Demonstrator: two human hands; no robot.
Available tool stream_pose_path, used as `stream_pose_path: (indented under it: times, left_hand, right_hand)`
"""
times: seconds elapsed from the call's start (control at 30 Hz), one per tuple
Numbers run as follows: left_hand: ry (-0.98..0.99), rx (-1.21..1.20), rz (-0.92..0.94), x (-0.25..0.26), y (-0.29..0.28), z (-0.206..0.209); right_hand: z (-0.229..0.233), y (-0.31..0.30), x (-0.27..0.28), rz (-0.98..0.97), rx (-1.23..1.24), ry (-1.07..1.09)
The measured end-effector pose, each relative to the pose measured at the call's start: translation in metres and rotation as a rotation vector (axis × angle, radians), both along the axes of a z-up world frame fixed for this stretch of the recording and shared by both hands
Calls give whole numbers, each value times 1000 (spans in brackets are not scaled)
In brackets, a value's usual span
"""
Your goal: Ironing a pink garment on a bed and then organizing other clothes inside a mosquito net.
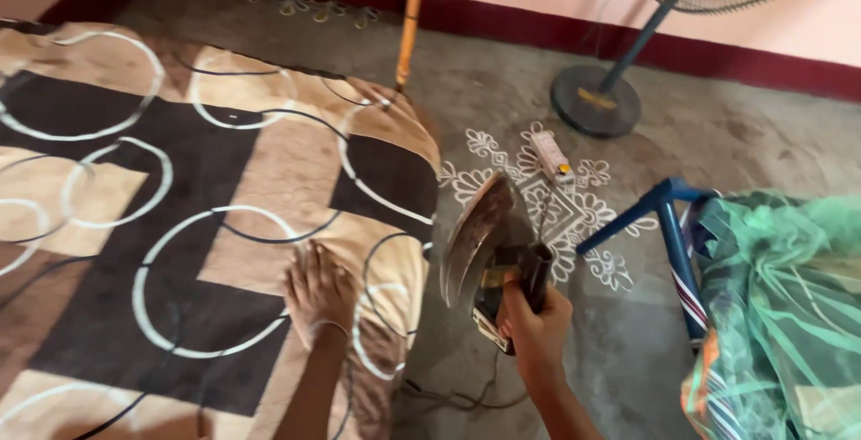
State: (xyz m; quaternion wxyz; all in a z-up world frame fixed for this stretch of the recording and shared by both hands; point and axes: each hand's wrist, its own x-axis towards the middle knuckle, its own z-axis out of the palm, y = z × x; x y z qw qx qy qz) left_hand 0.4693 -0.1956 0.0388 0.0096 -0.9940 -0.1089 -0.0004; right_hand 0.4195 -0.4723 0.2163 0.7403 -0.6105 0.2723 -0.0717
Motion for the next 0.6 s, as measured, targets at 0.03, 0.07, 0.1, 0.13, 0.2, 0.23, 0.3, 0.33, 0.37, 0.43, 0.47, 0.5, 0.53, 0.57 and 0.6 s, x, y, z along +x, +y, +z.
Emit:
stream_pose_path:
  times: [0.03,0.07,0.1,0.13,0.2,0.23,0.3,0.33,0.37,0.43,0.47,0.5,0.53,0.57,0.6]
  left_hand:
    - [-24,16,-12,4,0,-5]
    - [-49,32,-23,8,1,-11]
    - [-44,30,-30,7,2,-14]
    - [-68,3,-36,5,4,-17]
    - [-90,-28,-52,4,4,-20]
    - [-110,-67,-55,2,4,-19]
    - [-133,-105,-64,4,3,-16]
    - [-160,-128,-71,9,3,-14]
    - [-172,-150,-78,5,3,-11]
    - [-175,-161,-87,0,2,-11]
    - [-190,-171,-91,0,2,-12]
    - [-185,-168,-95,0,0,-10]
    - [-188,-173,-97,0,-1,-9]
    - [-189,-175,-98,0,0,-7]
    - [-182,-171,-103,-1,1,-6]
  right_hand:
    - [-4,-9,-1,-19,16,-21]
    - [-8,-18,-2,-38,32,-43]
    - [-21,-29,-6,-44,31,-38]
    - [-34,-40,-10,-50,31,-51]
    - [-54,-58,-16,-67,27,-63]
    - [-61,-65,-18,-98,7,-20]
    - [-73,-76,-19,-134,-12,21]
    - [-78,-79,-19,-135,-5,39]
    - [-82,-82,-25,-136,2,72]
    - [-107,-85,-36,-158,13,99]
    - [-120,-85,-39,-174,23,115]
    - [-134,-86,-42,-179,26,119]
    - [-149,-87,-46,-174,29,104]
    - [-164,-86,-51,-169,34,90]
    - [-175,-83,-55,-174,39,97]
